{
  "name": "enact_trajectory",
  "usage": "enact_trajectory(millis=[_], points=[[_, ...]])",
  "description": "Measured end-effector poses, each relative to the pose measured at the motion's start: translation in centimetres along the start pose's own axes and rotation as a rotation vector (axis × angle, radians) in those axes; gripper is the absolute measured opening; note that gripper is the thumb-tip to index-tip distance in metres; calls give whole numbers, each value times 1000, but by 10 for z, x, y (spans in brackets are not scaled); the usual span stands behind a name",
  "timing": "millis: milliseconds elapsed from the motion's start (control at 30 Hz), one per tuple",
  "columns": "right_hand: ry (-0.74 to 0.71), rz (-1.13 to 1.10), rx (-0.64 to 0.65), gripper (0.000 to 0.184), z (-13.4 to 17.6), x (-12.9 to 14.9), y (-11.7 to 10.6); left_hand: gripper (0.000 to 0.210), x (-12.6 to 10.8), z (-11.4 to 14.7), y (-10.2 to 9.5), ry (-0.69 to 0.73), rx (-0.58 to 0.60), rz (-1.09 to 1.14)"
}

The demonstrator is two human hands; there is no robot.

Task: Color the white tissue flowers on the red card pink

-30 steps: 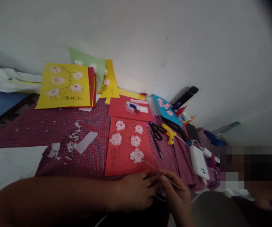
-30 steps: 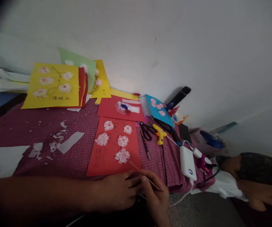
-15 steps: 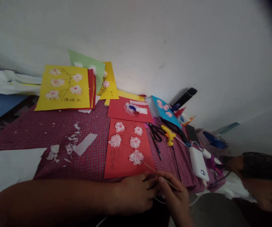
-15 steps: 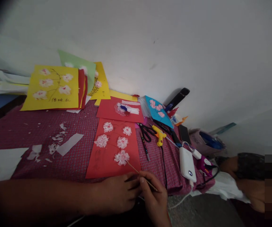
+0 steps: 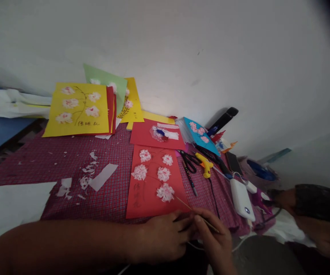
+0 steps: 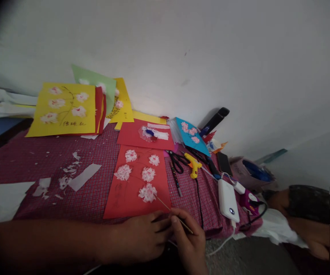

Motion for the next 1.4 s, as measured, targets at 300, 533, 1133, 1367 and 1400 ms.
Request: enact_trajectory(millis=[300, 533, 1133, 1367, 1400], points=[[-124, 154, 125, 23, -2, 19, 6, 11, 0, 1, -2, -15, -23, -21], [-245, 237, 167, 19, -1, 35, 11, 13, -1, 0, 2, -6, -27, -14], [-394, 354, 240, 24, 6, 51, 22, 12, -1, 1, 5, 5, -11, 19], [-395, 371, 271, 24, 6, 47, 26, 14, 0, 1, 2, 4, -41, 33], [-399, 375, 271, 25, 5, 48, 26, 14, 0, 1, 1, 6, -39, 33]])
Point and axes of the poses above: each hand's wrist, its own z-axis away from the middle knuckle, its own y-axis out of the palm, x = y × z, the point moved 9 cm from there along -z, towards the middle knuckle, and after that the axes turned 12 degrees about x, right-handed, at the moved point
